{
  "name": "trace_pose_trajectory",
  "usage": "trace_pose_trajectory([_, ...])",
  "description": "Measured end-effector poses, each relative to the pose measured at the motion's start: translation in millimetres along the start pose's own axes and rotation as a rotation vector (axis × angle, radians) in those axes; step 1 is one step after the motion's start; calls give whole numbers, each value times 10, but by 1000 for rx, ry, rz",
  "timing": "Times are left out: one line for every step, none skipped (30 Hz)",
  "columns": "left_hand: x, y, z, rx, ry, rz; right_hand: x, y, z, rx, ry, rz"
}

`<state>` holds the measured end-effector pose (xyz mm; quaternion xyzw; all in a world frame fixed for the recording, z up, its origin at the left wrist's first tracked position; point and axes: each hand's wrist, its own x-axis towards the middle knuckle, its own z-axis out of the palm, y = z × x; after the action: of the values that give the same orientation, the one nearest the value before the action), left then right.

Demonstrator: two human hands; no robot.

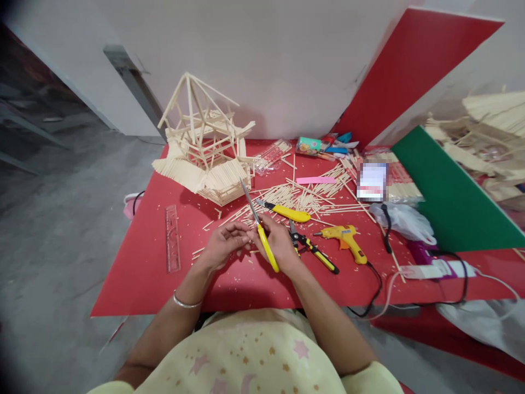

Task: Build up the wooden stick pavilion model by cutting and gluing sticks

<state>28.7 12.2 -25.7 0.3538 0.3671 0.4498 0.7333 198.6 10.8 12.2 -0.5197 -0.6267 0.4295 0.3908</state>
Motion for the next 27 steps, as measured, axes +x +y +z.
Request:
trace_pose_trajectory([3,-7,-16,11,-12,-3,8,6,-7,5,-30,4])
trace_pose_trajectory([4,-12,-29,17,-20,-1,15,9,-9,11,-51,9])
trace_pose_trajectory([2,-14,-38,19,-28,-1,18,10,-9,15,-57,15])
trace_pose_trajectory([0,-13,-42,14,-32,-2,18,6,-8,14,-45,20])
trace_pose_trajectory([-4,-7,-42,3,-32,-5,12,0,-9,5,-12,19])
trace_pose_trajectory([-7,1,-39,-13,-27,-11,0,-10,-14,-17,39,12])
trace_pose_trajectory([-9,12,-35,-35,-17,-18,-19,-21,-26,-54,99,-4])
trace_pose_trajectory([-9,23,-32,-64,-1,-23,-45,-33,-45,-105,155,-22])
trace_pose_trajectory([-7,34,-30,-101,21,-24,-78,-45,-69,-171,193,-41])
trace_pose_trajectory([-2,44,-31,-143,44,-24,-116,-56,-98,-248,209,-63])
trace_pose_trajectory([4,52,-33,-187,64,-25,-157,-65,-127,-330,205,-90])
trace_pose_trajectory([11,58,-37,-230,80,-25,-200,-71,-153,-411,181,-120])
trace_pose_trajectory([18,60,-44,-270,92,-24,-241,-73,-173,-487,150,-153])
trace_pose_trajectory([25,59,-52,-305,100,-23,-279,-71,-184,-557,117,-185])
trace_pose_trajectory([30,56,-61,-334,105,-21,-312,-66,-185,-622,90,-214])
trace_pose_trajectory([33,50,-71,-358,108,-20,-341,-57,-177,-681,66,-234])
trace_pose_trajectory([36,44,-81,-380,108,-20,-364,-47,-160,-735,40,-246])
trace_pose_trajectory([36,38,-91,-400,106,-21,-382,-35,-138,-784,17,-251])
trace_pose_trajectory([37,34,-98,-420,106,-25,-394,-24,-113,-825,-2,-253])
trace_pose_trajectory([36,33,-103,-438,107,-28,-403,-14,-88,-860,-18,-253])
trace_pose_trajectory([35,35,-106,-453,109,-31,-407,-6,-65,-890,-27,-253])
trace_pose_trajectory([34,40,-105,-463,110,-34,-408,0,-46,-917,-31,-253])
trace_pose_trajectory([33,47,-102,-466,110,-37,-408,4,-31,-940,-29,-252])
trace_pose_trajectory([33,55,-98,-464,109,-39,-407,6,-20,-957,-26,-250])
trace_pose_trajectory([33,60,-94,-458,110,-40,-405,8,-13,-966,-23,-248])
trace_pose_trajectory([33,62,-90,-451,111,-39,-404,9,-10,-969,-20,-247])
trace_pose_trajectory([34,60,-89,-442,115,-36,-403,11,-8,-965,-19,-243])
